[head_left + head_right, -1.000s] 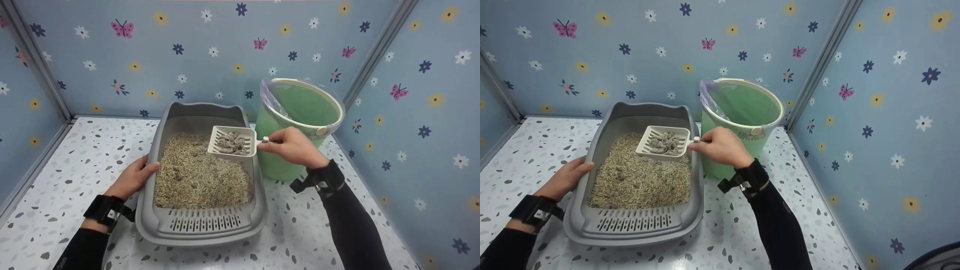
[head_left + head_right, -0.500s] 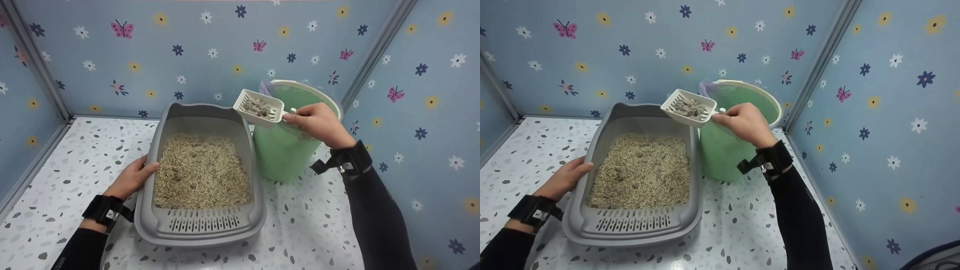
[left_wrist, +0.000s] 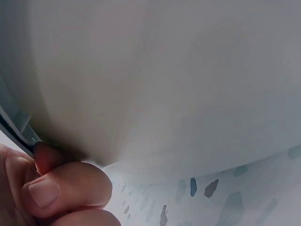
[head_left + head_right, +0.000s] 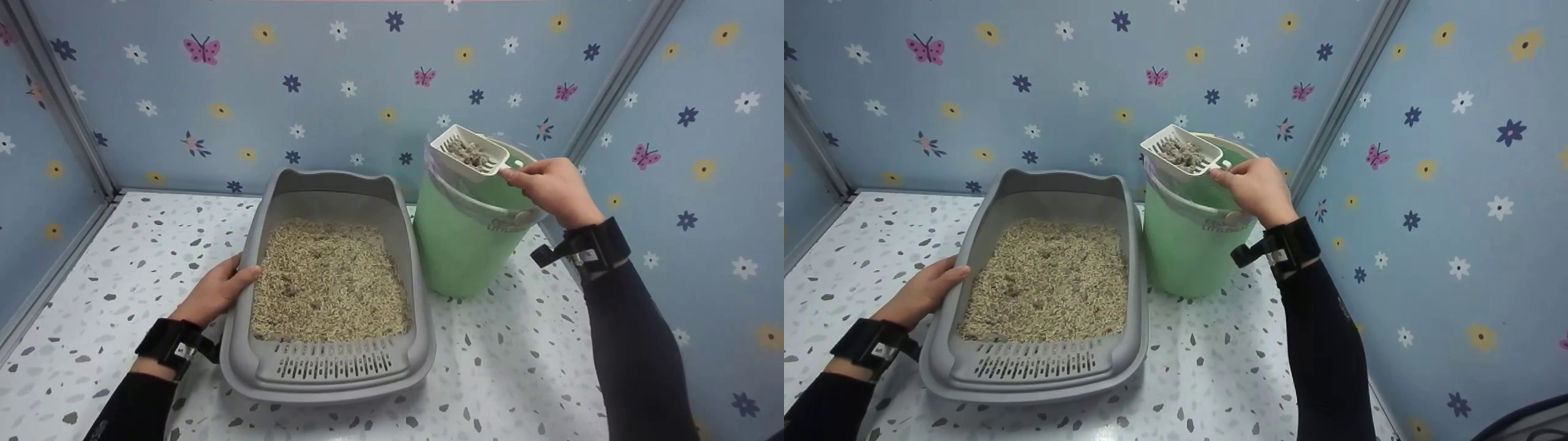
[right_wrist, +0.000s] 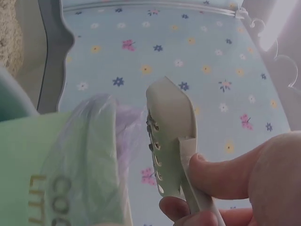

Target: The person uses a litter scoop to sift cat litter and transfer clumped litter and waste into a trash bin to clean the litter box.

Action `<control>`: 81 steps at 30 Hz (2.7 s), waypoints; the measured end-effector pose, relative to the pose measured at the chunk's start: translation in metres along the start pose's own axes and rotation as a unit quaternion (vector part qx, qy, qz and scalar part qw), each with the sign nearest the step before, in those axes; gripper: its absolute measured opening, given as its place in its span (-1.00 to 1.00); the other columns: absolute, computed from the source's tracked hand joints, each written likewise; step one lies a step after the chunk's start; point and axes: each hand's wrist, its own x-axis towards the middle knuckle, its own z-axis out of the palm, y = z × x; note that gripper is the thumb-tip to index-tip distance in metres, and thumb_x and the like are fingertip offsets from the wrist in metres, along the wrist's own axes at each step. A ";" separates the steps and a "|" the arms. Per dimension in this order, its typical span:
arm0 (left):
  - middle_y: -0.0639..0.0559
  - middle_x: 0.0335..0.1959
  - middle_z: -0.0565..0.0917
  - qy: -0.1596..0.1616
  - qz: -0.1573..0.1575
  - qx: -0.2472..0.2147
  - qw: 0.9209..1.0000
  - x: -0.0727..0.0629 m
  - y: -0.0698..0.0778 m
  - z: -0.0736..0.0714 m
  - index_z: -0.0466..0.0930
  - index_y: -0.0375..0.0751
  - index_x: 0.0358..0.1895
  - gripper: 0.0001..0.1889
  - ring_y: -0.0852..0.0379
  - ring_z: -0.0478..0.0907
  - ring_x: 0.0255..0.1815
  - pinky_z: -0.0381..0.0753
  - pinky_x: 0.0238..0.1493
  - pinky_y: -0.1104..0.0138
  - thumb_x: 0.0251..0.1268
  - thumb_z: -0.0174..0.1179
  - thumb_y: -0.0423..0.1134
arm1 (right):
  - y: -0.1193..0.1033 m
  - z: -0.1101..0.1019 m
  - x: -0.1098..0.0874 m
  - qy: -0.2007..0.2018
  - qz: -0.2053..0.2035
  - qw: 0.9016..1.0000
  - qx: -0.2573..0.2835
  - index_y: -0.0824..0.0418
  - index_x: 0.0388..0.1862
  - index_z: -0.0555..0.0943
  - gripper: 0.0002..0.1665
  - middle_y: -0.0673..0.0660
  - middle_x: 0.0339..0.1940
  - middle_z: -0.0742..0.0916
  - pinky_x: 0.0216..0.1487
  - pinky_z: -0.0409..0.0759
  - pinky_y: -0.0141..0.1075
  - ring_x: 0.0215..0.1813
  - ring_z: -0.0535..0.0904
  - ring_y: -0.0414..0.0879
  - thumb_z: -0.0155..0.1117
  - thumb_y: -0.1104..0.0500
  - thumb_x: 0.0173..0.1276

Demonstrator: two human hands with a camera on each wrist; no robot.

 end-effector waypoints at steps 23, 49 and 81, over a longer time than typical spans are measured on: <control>-0.46 0.34 0.56 -0.004 -0.006 0.004 1.000 0.001 -0.002 -0.001 -0.02 -0.39 0.81 -0.16 -0.19 0.69 0.13 0.76 0.08 0.29 0.81 0.05 0.07 | 0.020 0.003 0.001 0.081 -0.009 0.992 -0.101 0.34 -0.10 0.87 -0.71 0.17 -0.30 0.82 -0.44 0.50 -0.32 -0.40 0.57 -0.08 0.54 0.09 0.50; -0.46 0.35 0.56 -0.004 -0.011 0.002 1.000 0.000 -0.002 0.000 -0.03 -0.37 0.82 -0.12 -0.21 0.68 0.16 0.77 0.09 0.27 0.80 0.07 0.13 | 0.012 0.023 -0.012 0.194 -0.080 0.954 -0.215 0.32 0.02 0.84 -0.79 0.34 -0.17 0.80 -0.28 0.53 0.05 -0.22 0.66 0.26 0.33 0.28 0.56; -0.38 0.17 0.59 -0.004 0.004 0.010 1.000 0.002 -0.003 0.000 0.02 -0.44 0.79 -0.19 -0.12 0.68 0.06 0.74 0.07 0.32 0.83 0.04 0.05 | -0.089 0.119 -0.054 -0.066 -0.213 0.929 -0.297 0.10 -0.36 0.85 -0.74 0.04 -0.45 0.82 -0.31 0.76 0.10 -0.35 0.76 0.10 0.63 -0.04 0.39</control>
